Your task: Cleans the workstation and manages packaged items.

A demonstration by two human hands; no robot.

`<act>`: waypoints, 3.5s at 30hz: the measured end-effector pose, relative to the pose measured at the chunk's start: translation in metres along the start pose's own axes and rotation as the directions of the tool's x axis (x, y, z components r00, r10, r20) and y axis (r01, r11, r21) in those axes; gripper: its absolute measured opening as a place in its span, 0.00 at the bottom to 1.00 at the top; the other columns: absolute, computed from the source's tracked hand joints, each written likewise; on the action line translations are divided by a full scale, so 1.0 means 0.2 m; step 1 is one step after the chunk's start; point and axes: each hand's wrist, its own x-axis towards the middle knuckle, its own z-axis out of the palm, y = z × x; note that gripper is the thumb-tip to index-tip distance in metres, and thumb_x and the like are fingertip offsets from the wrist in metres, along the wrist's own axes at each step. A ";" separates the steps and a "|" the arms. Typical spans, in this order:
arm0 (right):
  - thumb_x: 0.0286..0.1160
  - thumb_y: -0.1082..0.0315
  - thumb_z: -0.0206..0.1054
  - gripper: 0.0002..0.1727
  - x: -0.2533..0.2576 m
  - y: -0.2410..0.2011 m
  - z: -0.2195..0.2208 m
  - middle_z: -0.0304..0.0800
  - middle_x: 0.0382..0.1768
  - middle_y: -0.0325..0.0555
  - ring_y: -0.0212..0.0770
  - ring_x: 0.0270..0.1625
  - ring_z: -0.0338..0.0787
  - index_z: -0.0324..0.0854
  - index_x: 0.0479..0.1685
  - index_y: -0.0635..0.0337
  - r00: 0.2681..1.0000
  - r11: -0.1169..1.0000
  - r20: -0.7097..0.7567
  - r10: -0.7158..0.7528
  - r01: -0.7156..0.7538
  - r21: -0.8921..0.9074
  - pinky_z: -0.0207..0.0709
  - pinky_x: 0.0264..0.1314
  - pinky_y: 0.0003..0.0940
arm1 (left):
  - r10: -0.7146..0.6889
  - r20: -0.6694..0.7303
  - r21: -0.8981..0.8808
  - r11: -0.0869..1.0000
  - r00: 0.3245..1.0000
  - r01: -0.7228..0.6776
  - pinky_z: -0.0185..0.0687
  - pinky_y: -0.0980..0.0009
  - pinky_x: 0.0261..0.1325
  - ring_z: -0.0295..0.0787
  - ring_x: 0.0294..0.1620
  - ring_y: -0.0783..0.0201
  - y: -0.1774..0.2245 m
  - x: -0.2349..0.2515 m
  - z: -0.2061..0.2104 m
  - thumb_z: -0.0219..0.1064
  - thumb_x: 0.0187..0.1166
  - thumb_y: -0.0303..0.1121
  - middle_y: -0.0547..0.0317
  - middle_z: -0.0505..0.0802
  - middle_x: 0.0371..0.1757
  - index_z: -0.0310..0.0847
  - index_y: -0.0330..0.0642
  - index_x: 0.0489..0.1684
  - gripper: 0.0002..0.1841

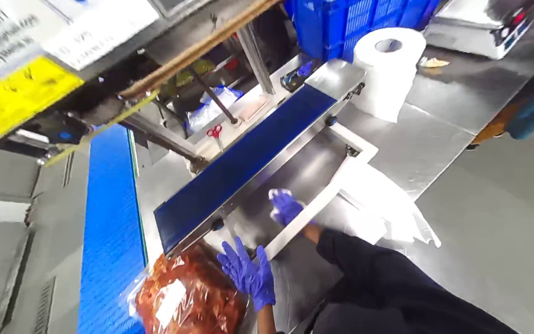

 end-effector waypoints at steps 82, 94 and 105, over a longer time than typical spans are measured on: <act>0.87 0.35 0.42 0.41 0.00 3.09 -2.10 0.50 0.95 0.49 0.61 0.96 0.43 0.56 0.94 0.49 0.874 0.854 -0.052 0.483 -0.484 -0.193 0.37 0.94 0.64 | 0.059 0.678 -0.695 0.377 0.733 0.613 0.90 0.67 0.59 0.96 0.47 0.64 2.67 -0.59 0.59 0.52 0.89 0.32 0.53 0.98 0.45 0.84 0.27 0.60 0.19; 0.89 0.57 0.51 0.30 -0.52 2.84 -2.15 0.61 0.91 0.42 0.55 0.95 0.52 0.64 0.91 0.44 0.954 0.991 0.286 0.095 -0.119 0.069 0.47 0.93 0.60 | 0.060 0.669 -0.707 0.359 0.741 0.609 0.90 0.67 0.61 0.96 0.48 0.65 3.18 -0.47 0.86 0.52 0.88 0.29 0.54 0.98 0.45 0.84 0.26 0.61 0.18; 0.84 0.61 0.63 0.20 0.35 3.55 -2.73 0.82 0.76 0.53 0.56 0.81 0.77 0.85 0.71 0.54 0.950 0.960 -0.160 0.270 -0.252 0.124 0.65 0.85 0.59 | -0.063 0.635 -0.708 0.352 0.770 0.612 0.89 0.66 0.61 0.95 0.49 0.64 3.27 -0.44 0.85 0.55 0.88 0.31 0.53 0.98 0.46 0.85 0.29 0.62 0.17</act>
